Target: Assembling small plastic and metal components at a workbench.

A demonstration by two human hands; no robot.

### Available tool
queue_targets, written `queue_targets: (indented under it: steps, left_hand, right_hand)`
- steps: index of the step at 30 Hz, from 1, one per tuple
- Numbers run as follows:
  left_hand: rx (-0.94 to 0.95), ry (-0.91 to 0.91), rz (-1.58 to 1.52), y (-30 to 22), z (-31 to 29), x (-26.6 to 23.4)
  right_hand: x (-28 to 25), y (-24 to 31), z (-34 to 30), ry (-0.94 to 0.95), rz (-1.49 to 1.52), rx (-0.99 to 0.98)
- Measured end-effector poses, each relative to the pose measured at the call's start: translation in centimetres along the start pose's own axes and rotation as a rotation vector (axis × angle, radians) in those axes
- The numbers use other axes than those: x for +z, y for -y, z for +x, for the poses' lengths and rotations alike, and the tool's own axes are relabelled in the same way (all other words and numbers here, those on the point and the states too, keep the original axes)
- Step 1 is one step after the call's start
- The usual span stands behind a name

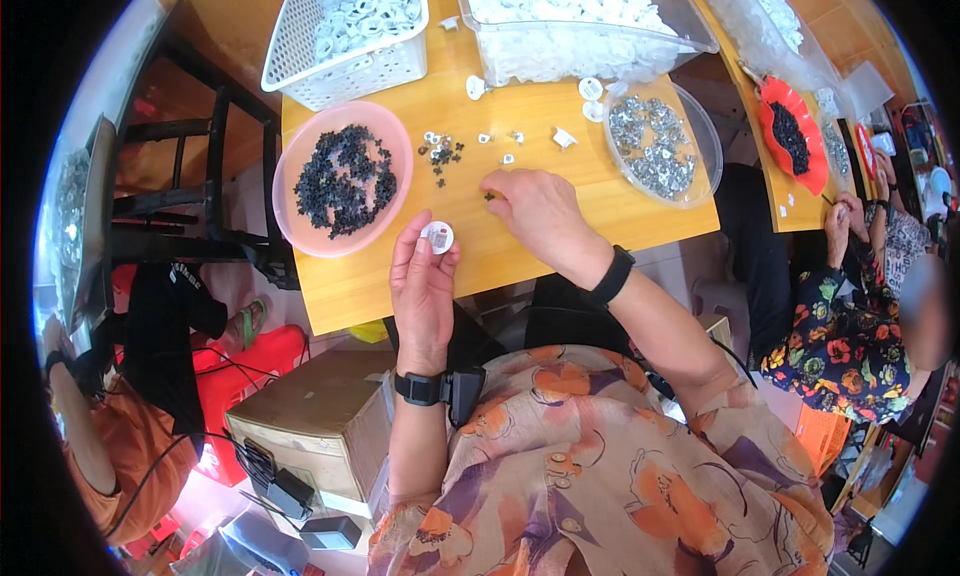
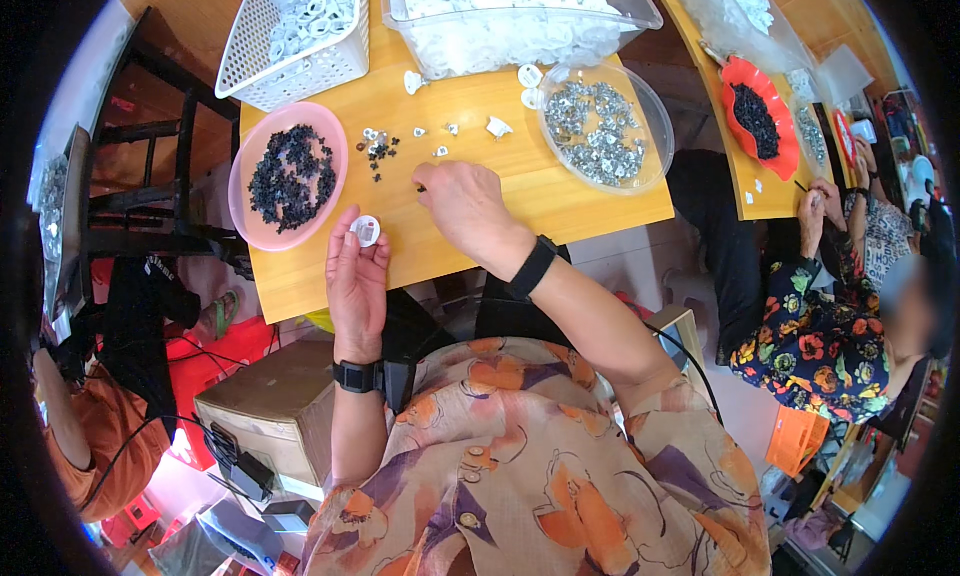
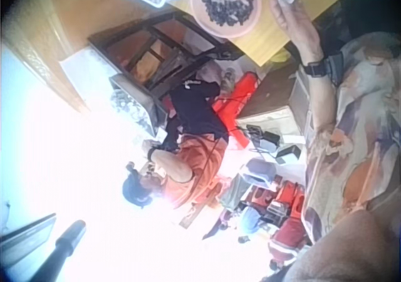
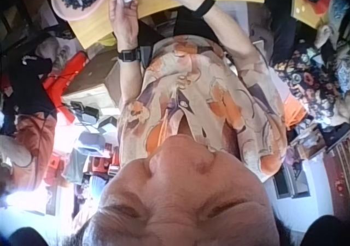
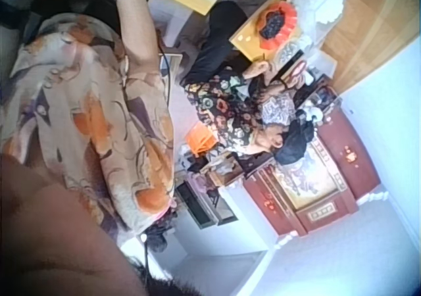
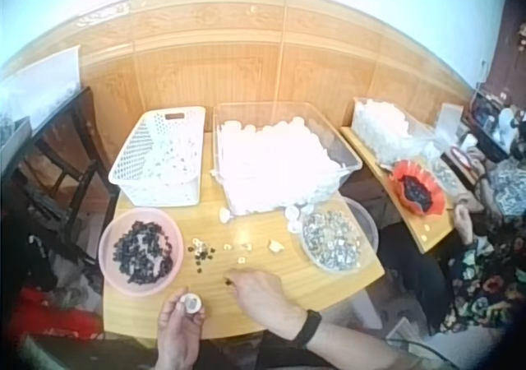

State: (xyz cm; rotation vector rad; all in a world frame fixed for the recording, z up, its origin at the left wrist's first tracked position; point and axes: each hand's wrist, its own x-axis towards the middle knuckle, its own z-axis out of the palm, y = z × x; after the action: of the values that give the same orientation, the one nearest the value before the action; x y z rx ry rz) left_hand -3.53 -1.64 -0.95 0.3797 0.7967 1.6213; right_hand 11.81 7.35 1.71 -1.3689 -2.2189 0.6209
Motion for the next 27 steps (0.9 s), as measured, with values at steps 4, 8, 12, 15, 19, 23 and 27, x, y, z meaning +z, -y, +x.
queue_targets:
  steps: [4, 8, 12, 15, 19, 23, 27]
  left_hand:
    - [-0.016, 0.03, 0.01, -0.2, -0.1, -0.2]
    - [-0.053, 0.0, 0.04, -0.4, 0.0, 0.4]
    - [-0.09, -0.004, 0.052, -0.4, 0.0, 1.1]
    - [-0.076, -0.068, 0.437, 0.2, -0.1, 2.7]
    - [-0.094, -0.092, 0.408, 0.9, -0.3, 4.2]
    - [-0.071, -0.081, 0.458, 1.2, -0.4, 4.7]
    - [-0.079, -0.056, 0.476, 1.2, -0.4, 4.6]
  right_hand:
    - [0.4, 0.3, 0.3, 0.059, -0.078, 0.018]
    - [0.4, 0.2, 0.3, 0.092, -0.062, 0.094]
    - [0.3, -0.8, 0.0, 0.092, 0.19, 0.124]
    - [0.6, -0.8, -0.7, 0.08, 0.694, 0.171]
    - [-1.3, 1.5, -1.8, 0.171, 1.098, 0.465]
    - [-0.9, 1.4, -2.4, 0.093, 1.12, 0.507]
    - [-0.7, 0.9, -3.0, 0.002, 1.006, 0.354]
